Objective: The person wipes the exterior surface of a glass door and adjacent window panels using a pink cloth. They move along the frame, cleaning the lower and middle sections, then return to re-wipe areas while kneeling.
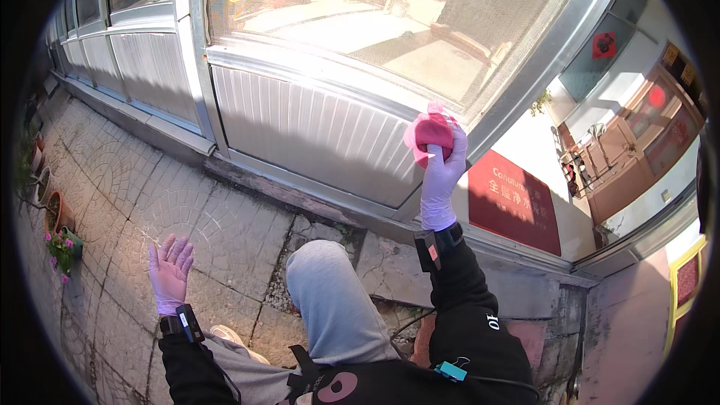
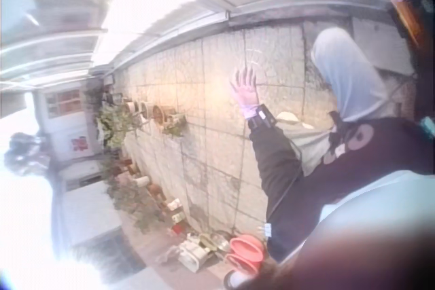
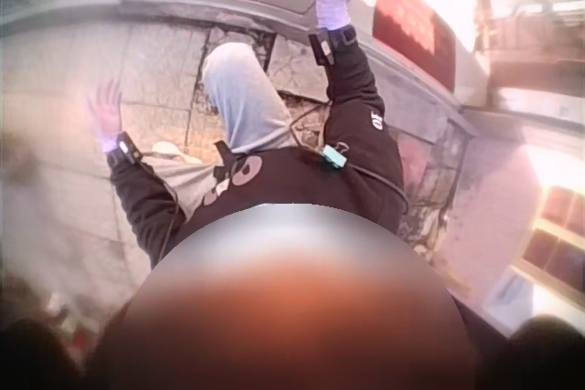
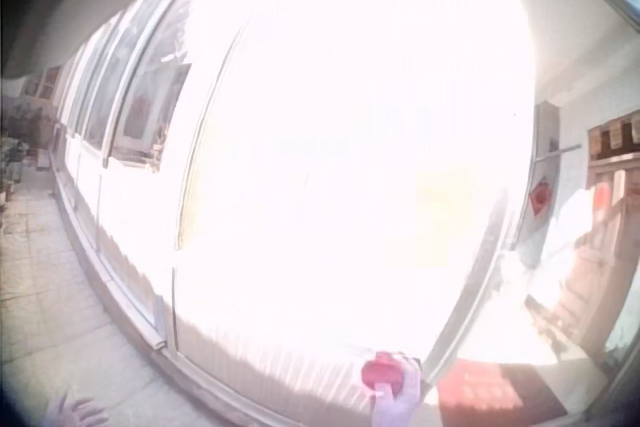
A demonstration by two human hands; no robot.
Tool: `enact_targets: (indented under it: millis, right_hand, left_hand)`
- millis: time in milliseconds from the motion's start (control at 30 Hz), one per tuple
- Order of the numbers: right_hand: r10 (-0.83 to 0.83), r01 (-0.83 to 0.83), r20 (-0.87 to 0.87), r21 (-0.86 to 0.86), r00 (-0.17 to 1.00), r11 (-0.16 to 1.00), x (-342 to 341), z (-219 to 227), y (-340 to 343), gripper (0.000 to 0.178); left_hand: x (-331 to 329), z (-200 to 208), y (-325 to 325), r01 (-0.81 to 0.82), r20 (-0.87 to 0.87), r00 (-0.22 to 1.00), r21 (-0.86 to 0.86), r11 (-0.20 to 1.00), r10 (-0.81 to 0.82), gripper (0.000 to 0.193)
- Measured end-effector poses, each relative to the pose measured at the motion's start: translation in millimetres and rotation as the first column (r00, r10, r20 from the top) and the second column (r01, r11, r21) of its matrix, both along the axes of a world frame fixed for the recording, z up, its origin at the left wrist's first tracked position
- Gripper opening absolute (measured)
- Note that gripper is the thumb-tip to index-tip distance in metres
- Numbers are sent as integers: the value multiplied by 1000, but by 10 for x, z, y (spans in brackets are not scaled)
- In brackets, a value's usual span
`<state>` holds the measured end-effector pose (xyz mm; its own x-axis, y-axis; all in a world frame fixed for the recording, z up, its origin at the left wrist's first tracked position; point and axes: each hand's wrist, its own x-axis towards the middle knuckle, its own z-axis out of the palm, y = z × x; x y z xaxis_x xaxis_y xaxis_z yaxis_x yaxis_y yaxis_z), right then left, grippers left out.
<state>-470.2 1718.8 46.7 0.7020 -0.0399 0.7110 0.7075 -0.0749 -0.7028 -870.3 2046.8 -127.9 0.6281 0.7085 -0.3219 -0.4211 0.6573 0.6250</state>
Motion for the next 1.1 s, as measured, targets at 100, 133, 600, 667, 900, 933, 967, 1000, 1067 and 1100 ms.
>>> enact_targets:
  millis: [100, 133, 600, 667, 900, 933, 967, 1000, 1067, 1100]
  right_hand:
    - [-261, 312, 508, -17, 821, 950, 383, 333, -578, 47]
    - [-337, 412, 573, 0, 747, 911, 490, 365, -712, 49]
    - [76, 500, 628, -682, 774, 534, 969, -1522, -1177, 44]
    - [38, 477, 627, -629, 778, 613, 985, -1338, -1202, 47]
    - [-433, 690, 747, -46, 504, 722, 1401, 1003, -1167, 59]
    - [-446, 784, 742, -170, 501, 597, 1401, 1420, -1191, 63]
    - [-394, 759, 779, -156, 488, 632, 1467, 1859, -1120, 67]
    - [-450, 794, 787, -81, 422, 602, 1534, 2244, -988, 67]
    - [-474, 857, 833, -1, 287, 516, 1572, 2769, -838, 68]
    - [-484, 883, 847, 38, 219, 467, 1612, 3013, -774, 68]
  left_hand:
    - [76, -15, -75, 50, -1, 999, 37, 998, -50, 60]
    - [117, -10, -119, -7, -90, 996, -7, 1000, 6, 59]
    - [968, 551, -934, 298, 68, 951, 62, 953, -302, 52]
    - [1163, 533, -956, 335, 42, 941, 48, 941, -337, 51]
    - [2174, 369, -958, 455, 19, 891, -23, 890, -454, 50]
    - [2312, 338, -962, 430, -53, 900, -72, 900, -434, 49]
    - [2424, 302, -965, 451, -57, 888, -81, 889, -456, 49]
    - [2513, 270, -948, 515, 27, 857, -41, 856, -515, 49]
    - [2637, 206, -889, 543, -35, 835, -106, 833, -548, 50]
    - [2680, 177, -848, 537, -85, 831, -131, 833, -549, 49]
